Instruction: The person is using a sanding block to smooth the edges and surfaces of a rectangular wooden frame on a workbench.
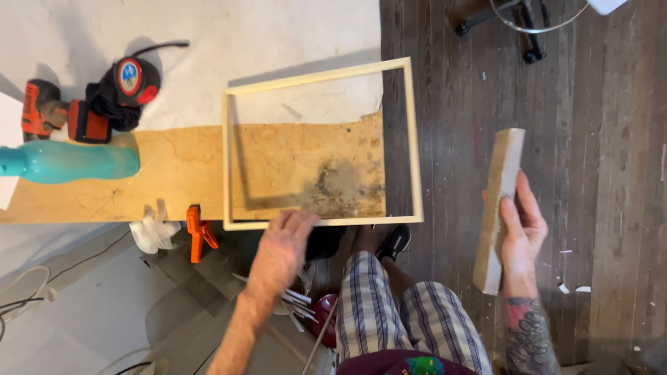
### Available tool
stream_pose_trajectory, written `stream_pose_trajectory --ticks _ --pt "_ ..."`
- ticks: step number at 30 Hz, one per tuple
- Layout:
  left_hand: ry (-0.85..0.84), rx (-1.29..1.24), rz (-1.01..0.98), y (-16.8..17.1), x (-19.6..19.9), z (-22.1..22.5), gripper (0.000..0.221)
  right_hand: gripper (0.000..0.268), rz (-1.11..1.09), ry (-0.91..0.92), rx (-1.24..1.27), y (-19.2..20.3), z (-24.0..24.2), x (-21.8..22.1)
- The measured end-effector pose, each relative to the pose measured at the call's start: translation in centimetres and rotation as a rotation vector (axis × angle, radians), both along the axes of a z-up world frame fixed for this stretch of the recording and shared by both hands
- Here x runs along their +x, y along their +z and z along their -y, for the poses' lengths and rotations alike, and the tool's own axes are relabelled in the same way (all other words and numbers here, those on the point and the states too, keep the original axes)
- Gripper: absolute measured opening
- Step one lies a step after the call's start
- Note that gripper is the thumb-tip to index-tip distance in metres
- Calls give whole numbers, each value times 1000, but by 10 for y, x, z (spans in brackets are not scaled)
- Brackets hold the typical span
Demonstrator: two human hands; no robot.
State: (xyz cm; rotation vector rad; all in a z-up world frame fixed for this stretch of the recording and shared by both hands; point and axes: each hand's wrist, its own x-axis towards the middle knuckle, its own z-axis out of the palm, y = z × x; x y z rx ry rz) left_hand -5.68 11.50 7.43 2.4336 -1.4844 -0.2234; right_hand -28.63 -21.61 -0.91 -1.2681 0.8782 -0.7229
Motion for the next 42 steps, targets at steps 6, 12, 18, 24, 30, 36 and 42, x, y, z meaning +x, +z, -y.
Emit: stream_pose_trajectory --ticks 6,12,18,24,30,36,42 --pt "-13 21 188 -69 21 -52 28 47 51 80 94 3 -47 32" --pt "100 -38 292 -69 16 -47 24 47 83 167 143 -1 -73 60" --pt "47 -57 237 -78 6 -52 25 47 50 304 16 2 -93 75" --pt "132 -87 254 -64 10 -34 22 48 52 300 26 -2 -108 83" --pt "-86 -163 35 -62 -4 65 68 49 -38 282 -110 19 -125 95" --pt "-170 -220 141 -82 7 75 67 46 -128 332 -406 36 -93 115" --pt "-162 -31 135 -74 11 69 96 51 -359 649 -968 33 -78 148"
